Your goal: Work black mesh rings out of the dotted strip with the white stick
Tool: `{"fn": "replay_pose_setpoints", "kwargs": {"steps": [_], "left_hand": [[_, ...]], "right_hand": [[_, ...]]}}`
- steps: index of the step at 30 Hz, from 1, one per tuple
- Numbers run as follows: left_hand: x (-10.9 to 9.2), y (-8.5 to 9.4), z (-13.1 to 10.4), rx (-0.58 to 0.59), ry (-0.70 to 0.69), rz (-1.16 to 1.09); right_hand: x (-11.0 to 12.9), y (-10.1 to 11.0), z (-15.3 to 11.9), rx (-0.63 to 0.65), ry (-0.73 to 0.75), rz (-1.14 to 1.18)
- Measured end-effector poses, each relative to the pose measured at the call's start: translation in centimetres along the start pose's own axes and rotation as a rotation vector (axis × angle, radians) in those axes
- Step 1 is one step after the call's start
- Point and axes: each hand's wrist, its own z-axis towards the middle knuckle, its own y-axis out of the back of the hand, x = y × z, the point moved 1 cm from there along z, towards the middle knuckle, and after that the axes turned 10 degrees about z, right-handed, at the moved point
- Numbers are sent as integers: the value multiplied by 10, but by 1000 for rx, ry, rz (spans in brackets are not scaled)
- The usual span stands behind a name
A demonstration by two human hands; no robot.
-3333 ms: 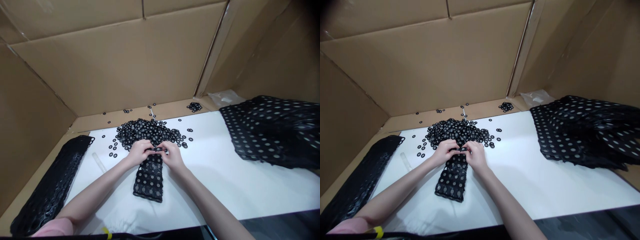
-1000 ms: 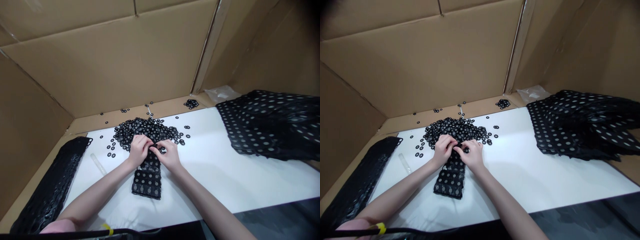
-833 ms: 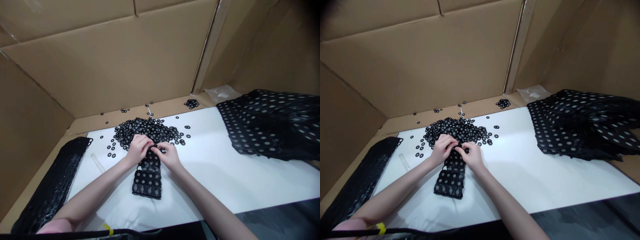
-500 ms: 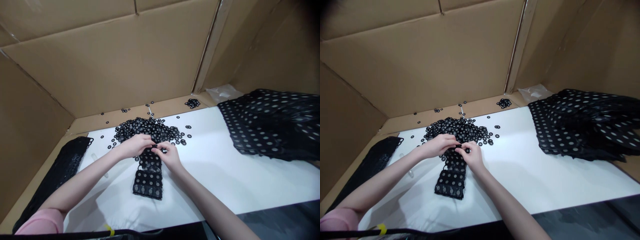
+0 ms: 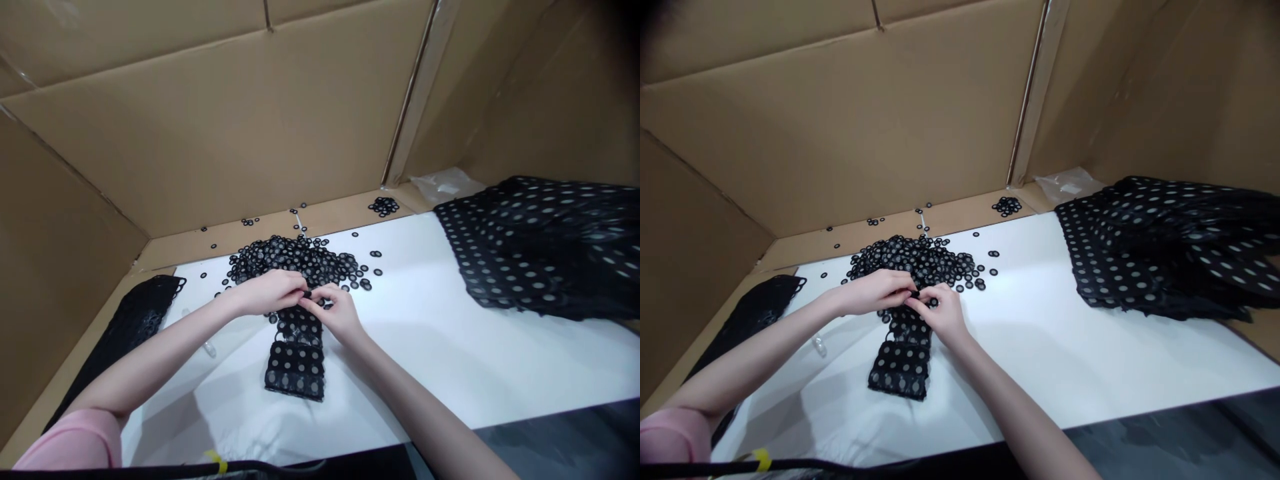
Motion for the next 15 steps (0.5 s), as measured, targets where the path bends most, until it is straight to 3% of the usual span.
{"fn": "replay_pose_setpoints", "kwargs": {"steps": [6,12,15], "left_hand": [[4,-3,-1,-97,-53,104],[9,-14,0,-172,-104,288],[12,-18,1,-234,-138,247]], "right_hand": [[4,0,0,36,-9,-52],[8,-3,-4,124,114,-199],[9,-2,-4,134,169,-234]]}}
